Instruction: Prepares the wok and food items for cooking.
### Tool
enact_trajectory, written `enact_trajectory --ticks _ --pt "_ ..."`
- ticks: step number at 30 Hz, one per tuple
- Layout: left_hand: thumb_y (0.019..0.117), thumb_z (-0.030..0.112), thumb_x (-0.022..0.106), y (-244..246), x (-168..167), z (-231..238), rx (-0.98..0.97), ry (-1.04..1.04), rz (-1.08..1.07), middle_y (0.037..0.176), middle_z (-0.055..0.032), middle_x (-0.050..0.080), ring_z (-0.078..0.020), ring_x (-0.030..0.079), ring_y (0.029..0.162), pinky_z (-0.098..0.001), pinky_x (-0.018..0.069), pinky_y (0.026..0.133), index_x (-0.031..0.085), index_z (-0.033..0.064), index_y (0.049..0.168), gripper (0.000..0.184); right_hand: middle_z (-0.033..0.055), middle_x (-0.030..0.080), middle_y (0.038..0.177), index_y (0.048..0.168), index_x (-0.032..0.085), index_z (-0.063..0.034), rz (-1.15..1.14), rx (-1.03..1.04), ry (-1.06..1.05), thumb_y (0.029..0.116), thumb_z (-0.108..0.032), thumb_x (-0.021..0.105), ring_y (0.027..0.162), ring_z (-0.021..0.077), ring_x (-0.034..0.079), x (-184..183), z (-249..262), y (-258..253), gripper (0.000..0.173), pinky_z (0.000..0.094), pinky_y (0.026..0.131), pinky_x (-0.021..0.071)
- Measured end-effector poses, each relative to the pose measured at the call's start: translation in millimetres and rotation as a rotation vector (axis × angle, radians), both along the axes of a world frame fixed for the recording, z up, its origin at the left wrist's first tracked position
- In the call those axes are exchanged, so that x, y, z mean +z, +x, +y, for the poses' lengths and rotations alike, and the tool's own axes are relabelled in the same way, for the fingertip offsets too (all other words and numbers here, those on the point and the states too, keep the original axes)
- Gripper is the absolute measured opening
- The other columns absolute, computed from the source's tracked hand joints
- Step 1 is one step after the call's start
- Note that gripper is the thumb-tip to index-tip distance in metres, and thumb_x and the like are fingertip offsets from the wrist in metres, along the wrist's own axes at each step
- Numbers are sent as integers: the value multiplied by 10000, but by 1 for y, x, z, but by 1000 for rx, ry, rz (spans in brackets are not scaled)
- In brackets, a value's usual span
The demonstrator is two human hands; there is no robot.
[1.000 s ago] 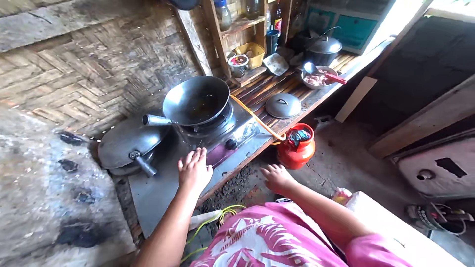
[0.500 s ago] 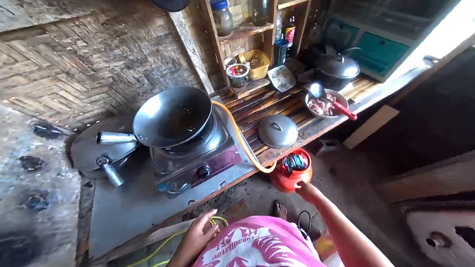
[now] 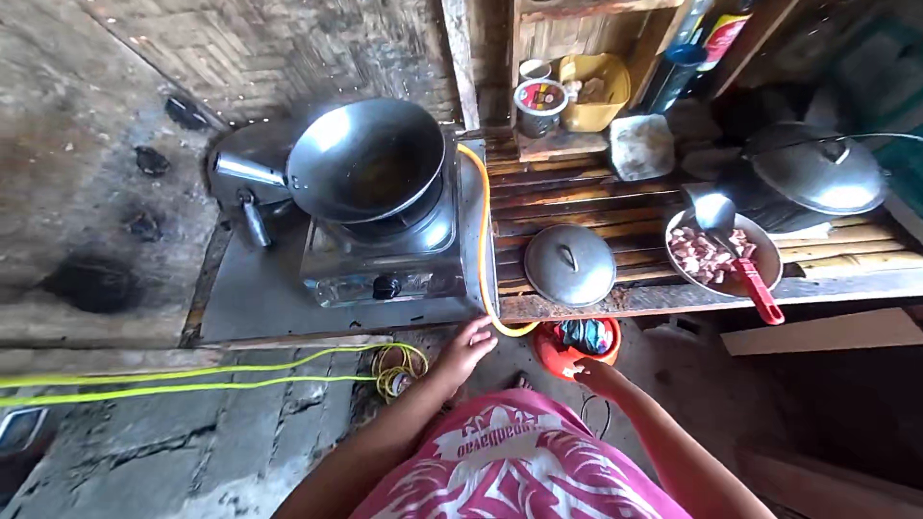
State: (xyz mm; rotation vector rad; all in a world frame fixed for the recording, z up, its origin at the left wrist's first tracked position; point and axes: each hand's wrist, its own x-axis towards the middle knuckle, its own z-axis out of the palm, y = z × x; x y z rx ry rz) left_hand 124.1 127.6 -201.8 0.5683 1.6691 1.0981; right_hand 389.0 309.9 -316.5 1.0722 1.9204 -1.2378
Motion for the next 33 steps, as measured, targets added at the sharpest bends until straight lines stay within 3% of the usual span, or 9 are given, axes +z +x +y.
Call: enact_trajectory --ticks 4,9,12,17,20,23,27,30,33 --pt "957 149 678 10 -8 18 87 16 -28 1557 -144 437 -219 568 1316 -370 514 1076 487 51 1492 576 240 605 1393 1436 555 -23 1 -85 42 1045 -295 559 1321 402 564 -26 7 11 476 622 1126 397" --pt "945 142 673 18 -2 33 -34 46 -131 1552 -143 465 -219 558 1337 -379 497 1091 424 52 1538 649 249 596 1402 1426 565 -23 -114 -130 -10 1046 -312 566 1347 409 540 -47 -15 45 477 622 1139 381" --pt "959 155 665 13 -3 38 -82 41 -139 1546 -152 470 -221 534 1365 -381 472 1118 396 45 1552 661 257 608 1376 1436 553 -19 -95 -259 -39 1041 -289 586 1275 412 595 -66 -32 67 480 596 1104 434" --pt "955 198 676 -7 -1 29 -240 -25 -69 1566 -181 423 -257 533 1359 -406 476 1110 396 57 1558 679 270 593 1375 1471 491 -6 -102 -606 -106 1079 -255 528 1178 395 639 -49 -48 79 466 551 992 503" --pt "981 183 646 -24 -2 21 -358 -41 -79 1458 -173 544 -215 586 1279 -372 493 1068 493 18 1478 545 258 613 1340 1458 502 -12 -40 -817 -103 1093 -251 493 1148 390 639 -41 -55 75 436 558 955 509" --pt "1016 186 611 -42 -8 5 -410 -121 -89 1380 -151 603 -190 621 1189 -355 516 991 531 40 1450 465 258 599 1362 1450 519 -29 -21 -935 -31 1100 -289 485 1193 410 618 -33 -56 64 437 583 975 490" --pt "1049 252 574 -73 -44 -35 -391 -268 -62 1386 -160 608 -234 650 1173 -412 535 987 502 74 1480 472 254 578 1412 1435 545 -26 -9 -894 80 1086 -293 515 1285 409 579 -28 -60 49 440 599 1065 446" --pt "1040 216 595 -94 -89 -82 -346 -384 -26 1392 -236 587 -319 616 1230 -465 488 1057 483 -1 1473 497 241 592 1407 1423 550 -6 -5 -770 103 1071 -283 551 1322 384 565 -28 -67 40 448 577 1118 422" --pt "1066 288 542 -120 -129 -139 -618 -470 269 1356 -260 616 -379 579 1295 -537 412 1129 580 -41 1376 454 246 602 1390 1429 544 -3 -33 -619 56 1063 -278 562 1274 390 601 -24 -67 28 458 568 1091 452"
